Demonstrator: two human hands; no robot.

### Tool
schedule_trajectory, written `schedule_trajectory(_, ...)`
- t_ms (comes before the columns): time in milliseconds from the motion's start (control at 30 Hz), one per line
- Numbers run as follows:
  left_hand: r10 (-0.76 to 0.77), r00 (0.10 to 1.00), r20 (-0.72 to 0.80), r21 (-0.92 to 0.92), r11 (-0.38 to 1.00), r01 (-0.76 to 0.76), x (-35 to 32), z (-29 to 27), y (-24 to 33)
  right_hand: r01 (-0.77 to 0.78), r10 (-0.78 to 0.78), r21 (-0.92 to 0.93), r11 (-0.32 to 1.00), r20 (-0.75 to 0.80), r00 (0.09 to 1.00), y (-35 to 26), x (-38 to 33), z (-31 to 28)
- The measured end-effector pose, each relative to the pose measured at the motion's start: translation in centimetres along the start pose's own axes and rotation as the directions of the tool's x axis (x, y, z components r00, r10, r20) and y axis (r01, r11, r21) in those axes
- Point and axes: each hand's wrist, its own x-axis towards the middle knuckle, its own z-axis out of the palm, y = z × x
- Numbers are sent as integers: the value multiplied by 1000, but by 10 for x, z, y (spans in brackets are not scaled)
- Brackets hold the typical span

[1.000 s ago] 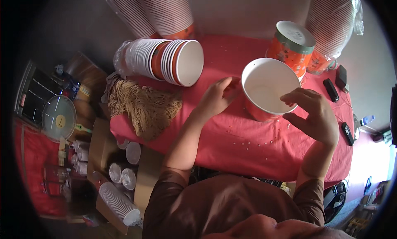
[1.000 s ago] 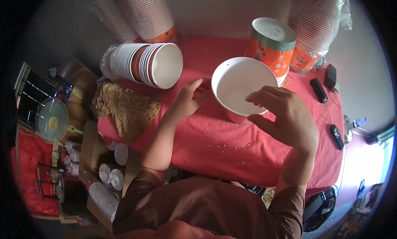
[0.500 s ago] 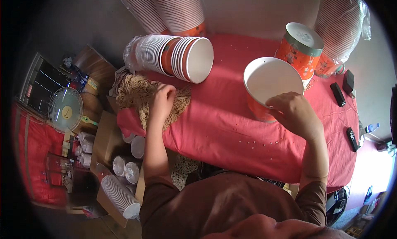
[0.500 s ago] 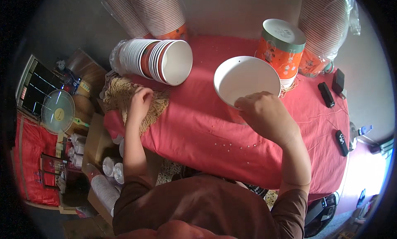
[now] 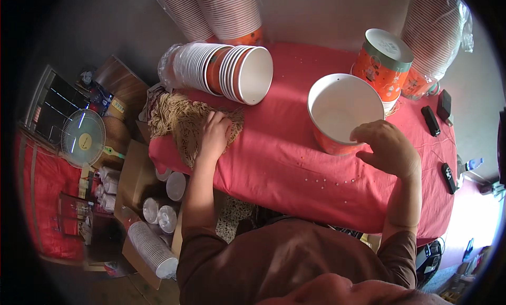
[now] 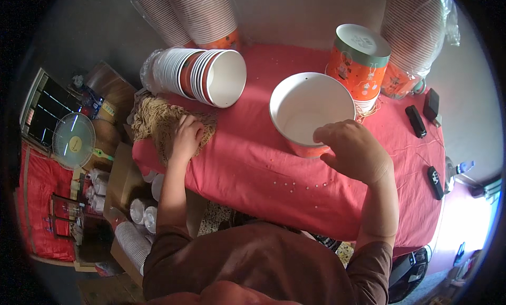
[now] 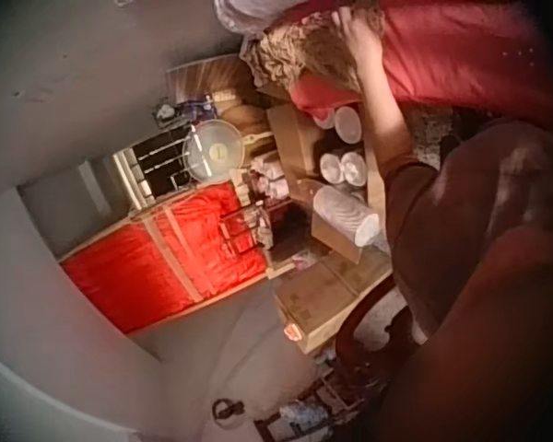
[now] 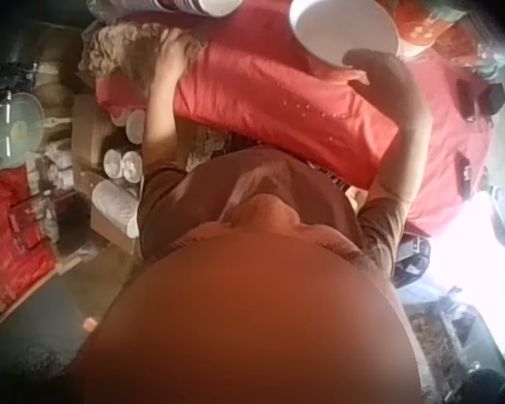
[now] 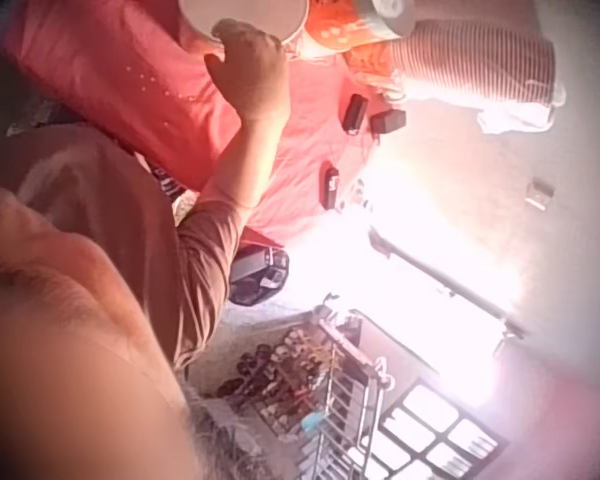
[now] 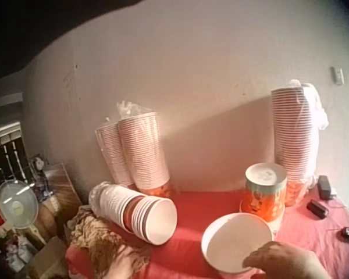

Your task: Threading a thin rope handle through pre-drilled holes in a paper bucket.

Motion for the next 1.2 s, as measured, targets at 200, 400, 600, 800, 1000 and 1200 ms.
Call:
schedule_trajectory(200,-3,1000,-28,-140,990,0,2,-5,10,15,-15,21,1000,-2,1000,7,5,10)
schedule_trajectory(400,42,977,-207,-455,880,-134,8,-7,72,141,-143,-24,990,-143,979,-1,21,30)
schedule_trajectory(600,99,976,-192,-778,591,-213,8,-31,174,191,-199,-56,980,-267,943,-6,31,43)
schedule_trajectory(800,24,973,-231,-692,699,-182,14,-8,189,156,-160,-35,987,-207,965,-4,28,31)
schedule_trajectory(1000,2,958,-287,-621,761,-187,16,-4,196,191,-174,78,978,-191,966,-7,25,26)
schedule_trajectory(1200,-11,951,-309,-614,766,-191,19,-4,203,176,-155,52,983,-278,948,-8,24,23)
